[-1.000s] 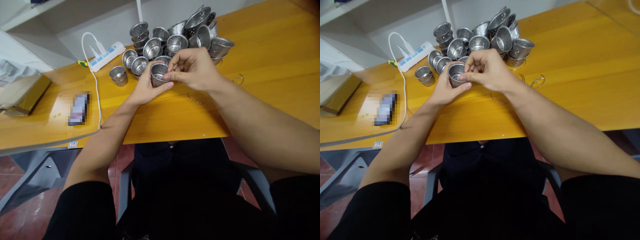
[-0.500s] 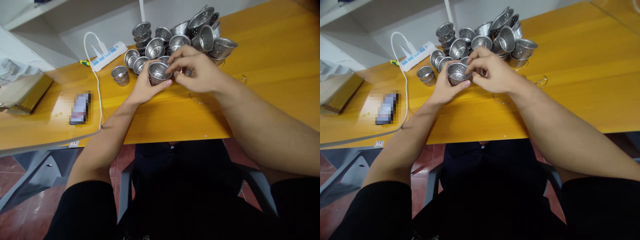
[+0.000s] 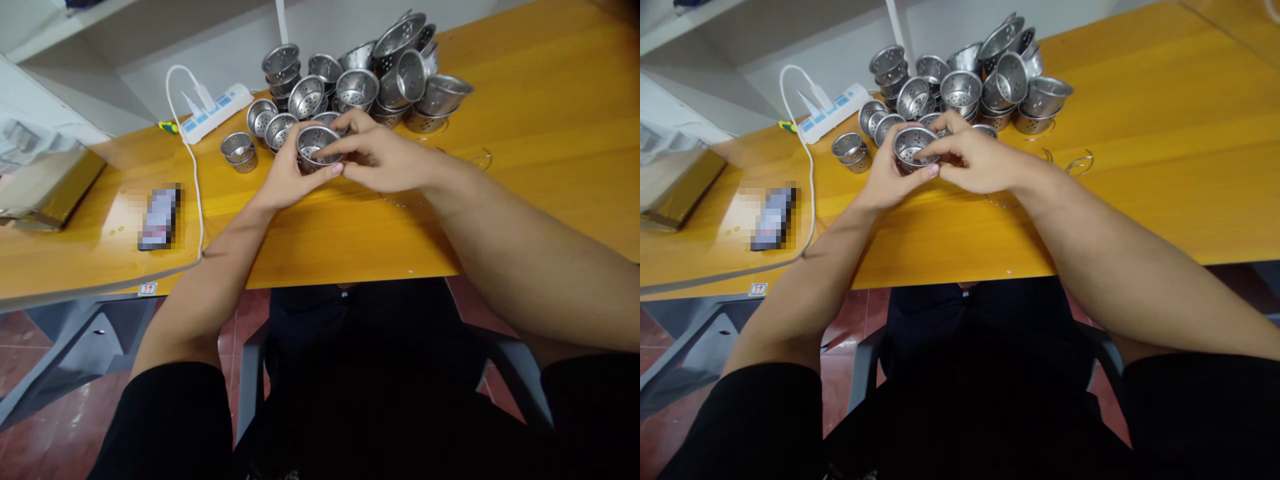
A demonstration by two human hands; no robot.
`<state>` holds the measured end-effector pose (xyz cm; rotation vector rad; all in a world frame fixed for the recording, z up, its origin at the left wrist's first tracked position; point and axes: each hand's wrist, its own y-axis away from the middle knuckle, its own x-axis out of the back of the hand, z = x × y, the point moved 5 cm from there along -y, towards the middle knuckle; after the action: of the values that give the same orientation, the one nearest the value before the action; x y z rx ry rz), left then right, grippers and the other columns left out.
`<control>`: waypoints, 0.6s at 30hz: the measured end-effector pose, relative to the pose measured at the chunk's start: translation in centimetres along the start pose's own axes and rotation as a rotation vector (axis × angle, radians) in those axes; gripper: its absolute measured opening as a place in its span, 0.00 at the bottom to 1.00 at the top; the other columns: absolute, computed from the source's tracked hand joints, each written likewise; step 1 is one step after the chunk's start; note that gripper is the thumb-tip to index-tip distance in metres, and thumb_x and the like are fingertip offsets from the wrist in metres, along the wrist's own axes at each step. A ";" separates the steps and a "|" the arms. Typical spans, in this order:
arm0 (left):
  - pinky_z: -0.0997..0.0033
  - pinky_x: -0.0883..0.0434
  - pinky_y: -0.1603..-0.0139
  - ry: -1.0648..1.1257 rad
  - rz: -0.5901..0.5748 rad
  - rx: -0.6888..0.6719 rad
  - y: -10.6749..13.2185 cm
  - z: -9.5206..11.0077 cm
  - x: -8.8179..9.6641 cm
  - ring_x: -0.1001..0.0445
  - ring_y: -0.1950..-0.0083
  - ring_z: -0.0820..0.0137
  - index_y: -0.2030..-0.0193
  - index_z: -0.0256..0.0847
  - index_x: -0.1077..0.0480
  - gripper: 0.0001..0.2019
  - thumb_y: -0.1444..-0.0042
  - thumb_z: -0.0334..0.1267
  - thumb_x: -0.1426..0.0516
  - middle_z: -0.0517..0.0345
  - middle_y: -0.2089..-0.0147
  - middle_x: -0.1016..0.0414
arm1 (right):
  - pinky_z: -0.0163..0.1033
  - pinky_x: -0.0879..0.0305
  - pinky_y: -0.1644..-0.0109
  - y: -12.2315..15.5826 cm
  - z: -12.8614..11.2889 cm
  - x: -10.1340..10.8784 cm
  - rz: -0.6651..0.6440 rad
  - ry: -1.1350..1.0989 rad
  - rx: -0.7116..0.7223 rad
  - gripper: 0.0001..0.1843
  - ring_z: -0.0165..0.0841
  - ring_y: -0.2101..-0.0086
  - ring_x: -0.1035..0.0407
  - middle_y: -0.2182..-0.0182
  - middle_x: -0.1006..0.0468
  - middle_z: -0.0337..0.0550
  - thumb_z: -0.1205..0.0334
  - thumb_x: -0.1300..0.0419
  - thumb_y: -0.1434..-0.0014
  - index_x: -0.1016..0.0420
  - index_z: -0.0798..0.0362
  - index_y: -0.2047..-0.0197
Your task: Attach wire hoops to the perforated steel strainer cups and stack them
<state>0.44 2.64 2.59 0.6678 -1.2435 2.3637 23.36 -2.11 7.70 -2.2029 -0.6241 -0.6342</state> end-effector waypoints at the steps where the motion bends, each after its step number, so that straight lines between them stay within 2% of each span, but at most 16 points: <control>1: 0.39 0.18 0.16 0.006 -0.002 -0.003 0.0 0.0 0.0 0.13 0.24 0.47 0.12 0.53 0.38 0.54 0.26 0.90 0.36 0.46 0.24 0.22 | 0.56 0.14 0.38 0.0 0.0 -0.1 -0.014 0.009 -0.003 0.33 0.50 0.39 0.18 0.27 0.21 0.51 0.69 0.21 0.34 0.05 0.36 0.29; 5: 0.40 0.17 0.17 -0.015 0.001 0.042 -0.1 0.3 -0.1 0.13 0.24 0.48 0.10 0.54 0.40 0.52 0.22 0.89 0.39 0.45 0.25 0.22 | 0.60 0.14 0.38 0.2 -0.3 -0.2 -0.025 0.036 -0.026 0.33 0.54 0.36 0.20 0.27 0.21 0.48 0.62 0.21 0.33 0.06 0.32 0.27; 8: 0.38 0.18 0.16 -0.021 0.001 0.069 -0.3 0.7 -0.2 0.13 0.23 0.49 0.08 0.56 0.44 0.51 0.20 0.88 0.42 0.46 0.25 0.23 | 0.64 0.14 0.36 0.3 -0.6 0.1 0.046 -0.033 -0.055 0.26 0.55 0.38 0.20 0.29 0.19 0.46 0.56 0.17 0.34 0.05 0.29 0.34; 11: 0.38 0.19 0.15 -0.013 0.014 0.077 -0.4 1.0 0.2 0.15 0.22 0.48 0.08 0.56 0.45 0.53 0.21 0.89 0.42 0.45 0.24 0.23 | 0.64 0.14 0.39 0.2 -0.8 0.6 0.109 -0.091 -0.098 0.21 0.54 0.42 0.20 0.31 0.16 0.48 0.51 0.13 0.36 0.04 0.32 0.41; 15: 0.43 0.20 0.15 -0.061 0.064 0.091 -0.5 0.7 2.0 0.19 0.19 0.46 0.10 0.56 0.44 0.58 0.29 0.93 0.38 0.43 0.20 0.25 | 0.57 0.17 0.46 -0.1 -0.9 2.0 0.233 -0.001 -0.026 0.22 0.49 0.46 0.20 0.33 0.14 0.51 0.50 0.17 0.31 0.04 0.37 0.36; 18: 0.41 0.26 0.13 -0.163 0.150 0.075 -0.7 0.5 4.8 0.26 0.16 0.46 0.13 0.65 0.44 0.51 0.27 0.90 0.36 0.48 0.18 0.27 | 0.56 0.19 0.44 0.2 0.1 4.1 0.474 0.162 0.003 0.19 0.49 0.48 0.20 0.39 0.11 0.51 0.58 0.24 0.27 0.05 0.38 0.35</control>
<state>-2.92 3.12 6.07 0.8323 -1.3197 2.5315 26.65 -1.24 10.06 -2.1602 -0.0122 -0.5487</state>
